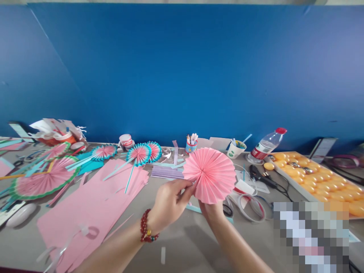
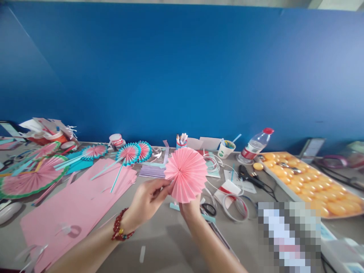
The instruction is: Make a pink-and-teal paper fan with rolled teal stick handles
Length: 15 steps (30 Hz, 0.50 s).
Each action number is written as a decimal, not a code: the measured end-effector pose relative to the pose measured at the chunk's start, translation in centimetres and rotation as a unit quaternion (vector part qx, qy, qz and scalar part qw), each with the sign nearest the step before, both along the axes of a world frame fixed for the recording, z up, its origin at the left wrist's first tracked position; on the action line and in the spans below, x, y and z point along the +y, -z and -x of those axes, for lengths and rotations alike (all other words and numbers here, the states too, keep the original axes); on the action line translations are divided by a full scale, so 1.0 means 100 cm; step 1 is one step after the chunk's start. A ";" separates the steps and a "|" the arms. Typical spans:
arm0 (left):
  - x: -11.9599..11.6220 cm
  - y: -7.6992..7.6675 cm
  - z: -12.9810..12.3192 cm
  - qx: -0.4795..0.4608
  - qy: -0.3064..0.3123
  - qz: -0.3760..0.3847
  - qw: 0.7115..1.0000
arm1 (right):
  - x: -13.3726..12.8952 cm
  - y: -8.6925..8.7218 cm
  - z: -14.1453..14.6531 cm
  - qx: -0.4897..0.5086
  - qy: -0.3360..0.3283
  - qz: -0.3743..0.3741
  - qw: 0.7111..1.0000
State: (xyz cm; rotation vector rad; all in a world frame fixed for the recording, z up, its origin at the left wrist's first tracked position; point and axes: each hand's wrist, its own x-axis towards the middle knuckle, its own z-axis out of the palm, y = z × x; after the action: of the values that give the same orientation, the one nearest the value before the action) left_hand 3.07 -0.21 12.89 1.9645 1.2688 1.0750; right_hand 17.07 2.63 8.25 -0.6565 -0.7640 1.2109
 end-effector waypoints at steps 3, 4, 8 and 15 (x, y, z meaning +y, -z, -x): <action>-0.001 0.004 0.000 0.005 -0.022 -0.055 0.998 | -0.002 0.000 0.000 0.000 0.003 -0.003 1.000; -0.001 0.005 -0.001 -0.001 -0.023 -0.062 0.998 | -0.002 -0.001 0.000 -0.001 -0.002 -0.005 1.000; 0.000 0.006 -0.001 0.018 -0.033 -0.101 0.994 | -0.003 -0.001 0.001 0.008 -0.014 0.000 1.000; -0.002 0.011 -0.002 0.097 -0.072 -0.223 0.967 | -0.001 0.006 -0.002 0.033 0.010 0.043 0.998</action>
State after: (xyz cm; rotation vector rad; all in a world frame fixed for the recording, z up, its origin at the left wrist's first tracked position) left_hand 3.25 -0.40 11.81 2.3881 1.3808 1.3611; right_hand 17.23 2.53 7.61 -0.6898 -0.6523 1.2471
